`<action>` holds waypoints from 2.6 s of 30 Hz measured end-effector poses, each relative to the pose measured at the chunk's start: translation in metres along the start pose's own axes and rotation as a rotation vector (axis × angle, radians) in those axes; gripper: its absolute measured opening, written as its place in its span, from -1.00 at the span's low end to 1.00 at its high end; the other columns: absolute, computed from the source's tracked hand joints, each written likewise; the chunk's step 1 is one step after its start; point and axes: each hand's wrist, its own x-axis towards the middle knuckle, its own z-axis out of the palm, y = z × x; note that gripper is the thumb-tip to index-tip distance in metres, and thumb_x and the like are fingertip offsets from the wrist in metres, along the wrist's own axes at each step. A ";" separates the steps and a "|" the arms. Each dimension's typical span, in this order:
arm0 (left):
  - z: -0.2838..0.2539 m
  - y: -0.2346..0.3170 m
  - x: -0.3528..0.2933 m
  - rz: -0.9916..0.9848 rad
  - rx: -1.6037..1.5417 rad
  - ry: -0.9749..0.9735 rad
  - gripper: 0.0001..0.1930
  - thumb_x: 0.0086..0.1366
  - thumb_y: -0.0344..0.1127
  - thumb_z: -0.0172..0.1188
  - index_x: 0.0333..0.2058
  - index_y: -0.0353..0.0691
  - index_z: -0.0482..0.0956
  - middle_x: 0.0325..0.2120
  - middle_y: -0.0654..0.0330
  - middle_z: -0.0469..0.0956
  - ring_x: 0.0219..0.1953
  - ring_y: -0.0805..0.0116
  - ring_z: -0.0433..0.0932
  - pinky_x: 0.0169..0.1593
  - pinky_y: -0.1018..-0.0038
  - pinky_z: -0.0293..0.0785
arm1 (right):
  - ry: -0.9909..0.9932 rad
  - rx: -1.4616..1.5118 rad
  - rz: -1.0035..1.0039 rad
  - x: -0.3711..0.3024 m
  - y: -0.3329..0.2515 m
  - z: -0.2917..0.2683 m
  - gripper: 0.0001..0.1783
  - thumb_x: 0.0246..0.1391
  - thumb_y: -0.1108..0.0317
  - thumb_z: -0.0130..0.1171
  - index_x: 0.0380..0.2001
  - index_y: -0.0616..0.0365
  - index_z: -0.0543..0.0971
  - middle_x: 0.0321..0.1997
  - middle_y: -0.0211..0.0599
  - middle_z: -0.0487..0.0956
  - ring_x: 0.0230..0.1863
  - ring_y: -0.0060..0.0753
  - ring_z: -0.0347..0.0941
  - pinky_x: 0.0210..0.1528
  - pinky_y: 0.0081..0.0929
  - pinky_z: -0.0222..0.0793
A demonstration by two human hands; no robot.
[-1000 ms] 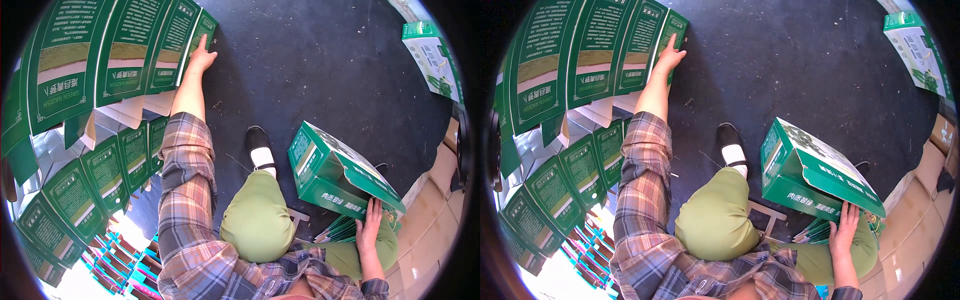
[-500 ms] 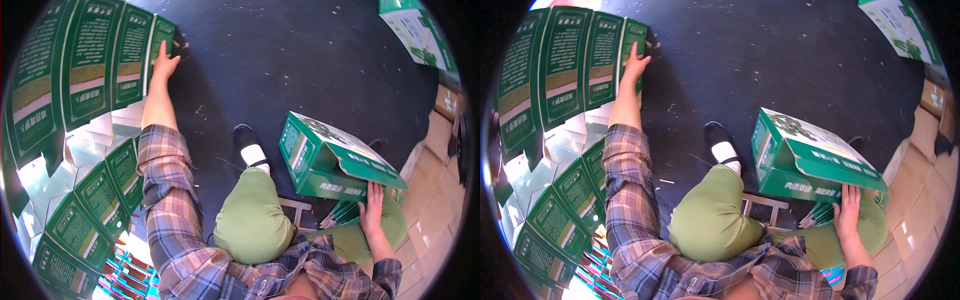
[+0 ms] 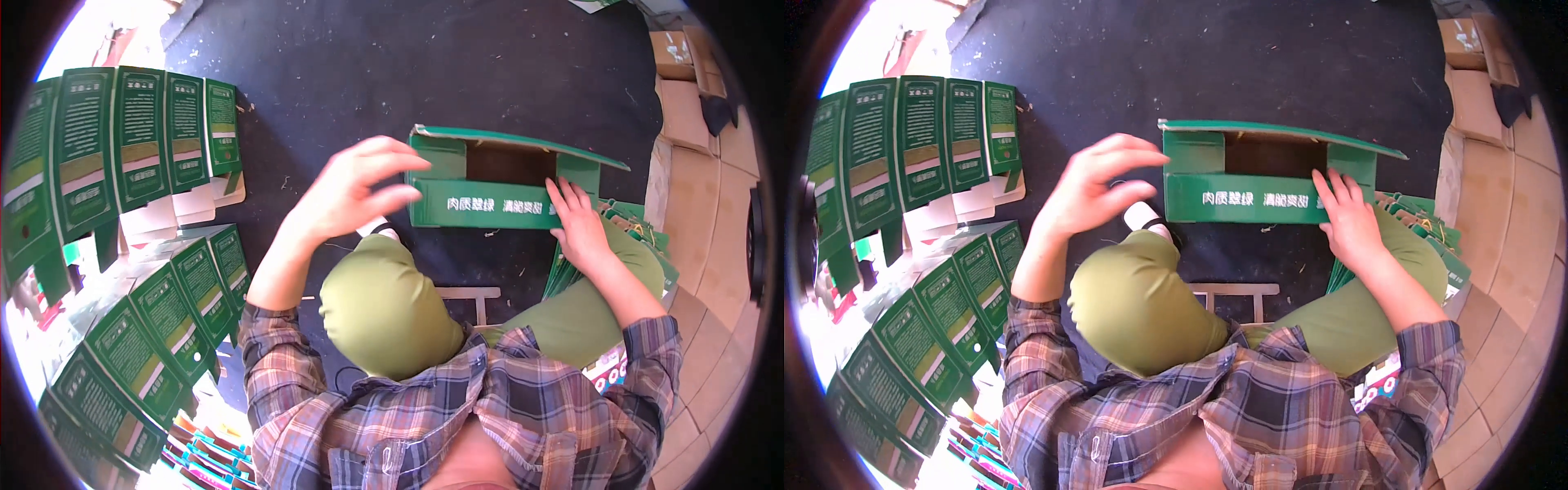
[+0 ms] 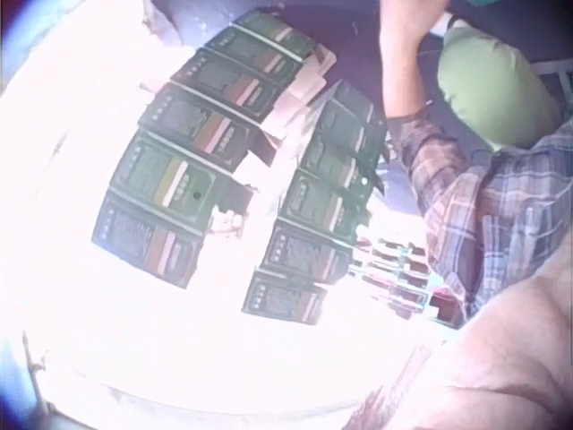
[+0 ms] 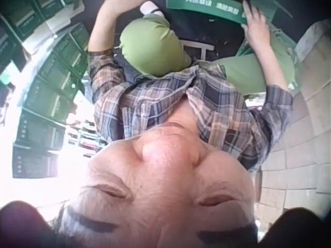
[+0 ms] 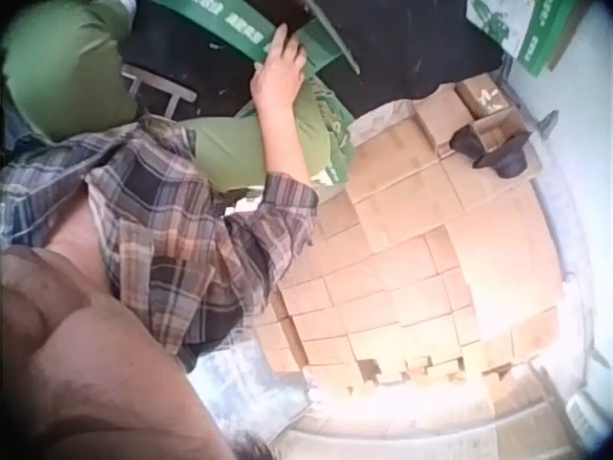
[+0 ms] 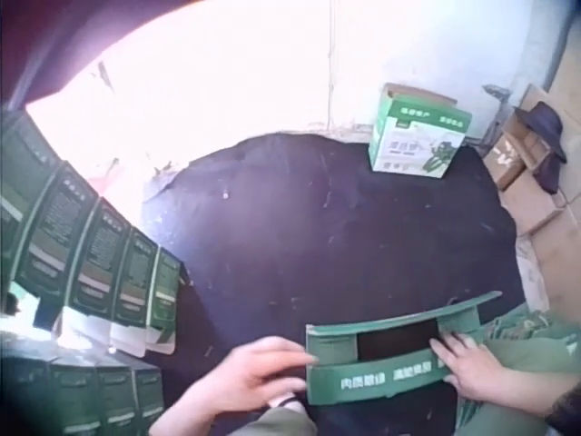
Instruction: The person assembles cardboard boxes by hand, folding the panels and tucking in the flaps, then places the formed boxes onto a stack.
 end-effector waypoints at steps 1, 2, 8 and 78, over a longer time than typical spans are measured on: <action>0.008 0.012 0.011 0.038 -0.027 -0.130 -0.54 0.08 -0.31 0.32 -0.01 -0.25 0.52 -0.08 0.03 0.51 -0.01 0.07 0.49 0.07 0.28 0.43 | -0.013 -0.002 0.030 0.000 -0.001 -0.004 0.00 -0.16 0.53 0.29 0.36 -0.10 0.05 0.40 -0.14 0.09 0.36 0.04 0.04 0.17 0.00 0.27; 0.018 0.019 0.020 0.039 0.014 -0.206 -0.48 0.08 -0.26 0.33 0.04 -0.26 0.47 0.00 0.00 0.45 0.06 0.05 0.43 0.13 0.25 0.37 | -0.025 -0.002 0.050 0.001 -0.002 -0.008 -0.01 -0.13 0.52 0.27 0.36 -0.14 0.05 0.42 -0.17 0.06 0.38 0.03 0.02 0.17 0.07 0.25; 0.076 0.019 0.064 -0.118 0.446 -0.461 -0.19 -0.01 -0.08 0.40 0.17 -0.34 0.31 0.13 0.01 0.32 0.21 0.04 0.24 0.24 0.20 0.22 | 0.073 0.003 0.094 0.011 0.003 -0.012 -0.12 0.02 0.47 0.18 0.36 -0.25 0.05 0.47 -0.30 -0.02 0.45 -0.03 -0.12 0.23 0.24 0.11; 0.004 0.072 -0.186 -0.520 -0.019 1.456 -0.66 0.36 -0.29 0.02 0.03 -0.36 0.46 -0.10 0.10 0.53 -0.06 0.29 0.51 0.00 0.40 0.48 | 0.426 1.450 1.410 -0.312 0.161 0.283 -0.74 0.22 0.17 -0.03 -0.09 -0.01 0.47 -0.31 -0.34 0.56 -0.26 -0.29 0.54 -0.33 -0.14 0.48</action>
